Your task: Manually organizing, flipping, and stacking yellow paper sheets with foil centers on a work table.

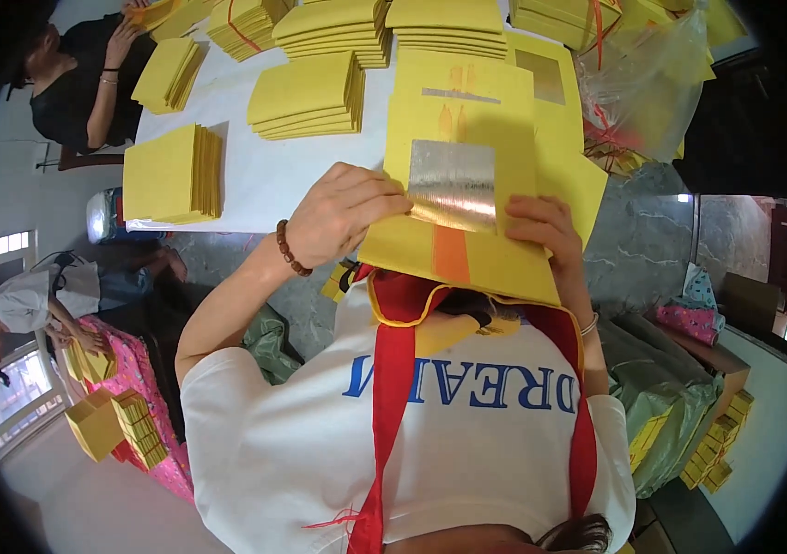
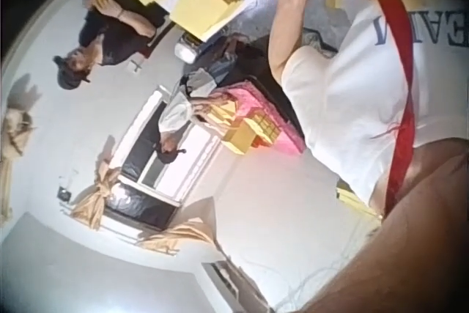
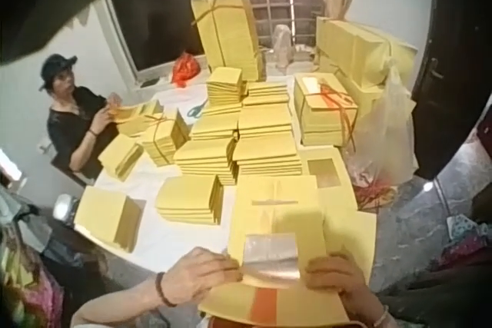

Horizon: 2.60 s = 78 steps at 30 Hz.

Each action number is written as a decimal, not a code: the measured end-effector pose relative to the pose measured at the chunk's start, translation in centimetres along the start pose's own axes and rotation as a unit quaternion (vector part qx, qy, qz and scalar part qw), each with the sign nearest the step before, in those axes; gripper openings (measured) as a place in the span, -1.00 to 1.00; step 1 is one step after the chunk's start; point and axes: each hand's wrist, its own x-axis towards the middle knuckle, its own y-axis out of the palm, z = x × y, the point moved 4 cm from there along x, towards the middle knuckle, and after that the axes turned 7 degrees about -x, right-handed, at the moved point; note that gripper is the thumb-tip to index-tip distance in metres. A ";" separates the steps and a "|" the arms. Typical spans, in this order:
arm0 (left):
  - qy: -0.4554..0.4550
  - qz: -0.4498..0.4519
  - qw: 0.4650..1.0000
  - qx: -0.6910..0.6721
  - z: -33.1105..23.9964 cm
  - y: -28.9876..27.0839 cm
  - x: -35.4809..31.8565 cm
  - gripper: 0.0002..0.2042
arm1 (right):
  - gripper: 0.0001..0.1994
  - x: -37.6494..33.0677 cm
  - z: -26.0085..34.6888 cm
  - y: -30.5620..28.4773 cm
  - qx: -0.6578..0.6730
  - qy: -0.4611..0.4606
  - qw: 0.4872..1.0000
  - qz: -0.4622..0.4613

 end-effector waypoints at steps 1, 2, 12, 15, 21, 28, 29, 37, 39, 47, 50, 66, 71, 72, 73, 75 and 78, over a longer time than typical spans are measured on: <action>-0.002 -0.002 1.000 0.000 0.0 0.1 -0.1 -0.70 | -0.77 0.1 0.2 0.3 0.039 0.009 0.998 0.043; -0.035 -0.013 0.999 -0.035 0.3 0.2 -0.2 -0.72 | -0.78 0.3 -0.1 0.4 0.038 -0.006 0.998 0.052; -0.345 -0.117 0.871 -0.331 4.6 2.3 0.7 -0.84 | -0.72 3.0 -1.5 2.3 0.303 0.313 0.894 -0.105; -0.345 -0.139 0.846 -0.382 6.2 3.4 0.0 -0.86 | -0.68 3.7 -2.1 2.3 0.293 0.328 0.896 -0.064; -0.412 -0.134 0.768 -0.471 4.5 2.5 0.8 -0.50 | -0.66 3.1 -3.6 2.6 0.158 0.336 0.928 -0.003; -0.379 -0.169 0.781 -0.467 4.9 2.9 0.7 -0.42 | -0.67 3.5 -3.4 2.7 0.171 0.344 0.923 -0.017; -0.379 -0.169 0.781 -0.467 5.0 2.9 0.7 -0.42 | -0.67 3.5 -3.4 2.7 0.175 0.345 0.922 -0.018; -0.397 -0.145 0.791 -0.442 5.1 2.6 1.1 -0.44 | -0.67 3.3 -3.4 2.7 0.161 0.353 0.921 -0.027; -0.399 -0.128 0.842 -0.340 4.5 1.2 1.8 -0.49 | -0.66 3.4 -3.5 2.7 0.160 0.348 0.923 -0.030; -0.129 -0.126 0.964 0.194 -0.2 -0.1 7.7 -0.51 | -0.66 3.3 -3.3 2.8 0.128 0.341 0.931 -0.037; -0.074 -0.066 0.984 0.148 -1.3 1.3 9.1 -0.48 | -0.66 3.3 -3.4 2.8 0.127 0.332 0.934 -0.042; -0.076 0.010 0.992 0.103 1.0 5.6 7.3 -0.46 | -0.48 0.7 0.9 2.5 -0.226 0.012 0.965 0.136; -0.058 0.001 0.996 0.070 1.2 5.1 7.5 -0.48 | -0.42 -0.6 -0.3 2.9 -0.167 0.038 0.975 0.141; -0.057 0.000 0.996 0.071 1.1 4.8 7.4 -0.48 | -0.41 -0.6 -0.4 2.9 -0.150 0.051 0.977 0.145; -0.046 -0.010 0.998 0.043 0.9 4.3 7.3 -0.49 | -0.41 -0.6 -0.4 2.9 -0.150 0.049 0.977 0.143; -0.032 -0.019 0.999 0.017 0.5 3.9 7.0 -0.51 | -0.40 -0.8 -0.4 2.9 -0.138 0.059 0.979 0.137; -0.024 0.028 0.997 0.061 0.0 4.2 6.8 -0.49 | -0.41 -0.6 -0.2 2.8 -0.117 0.062 0.983 0.128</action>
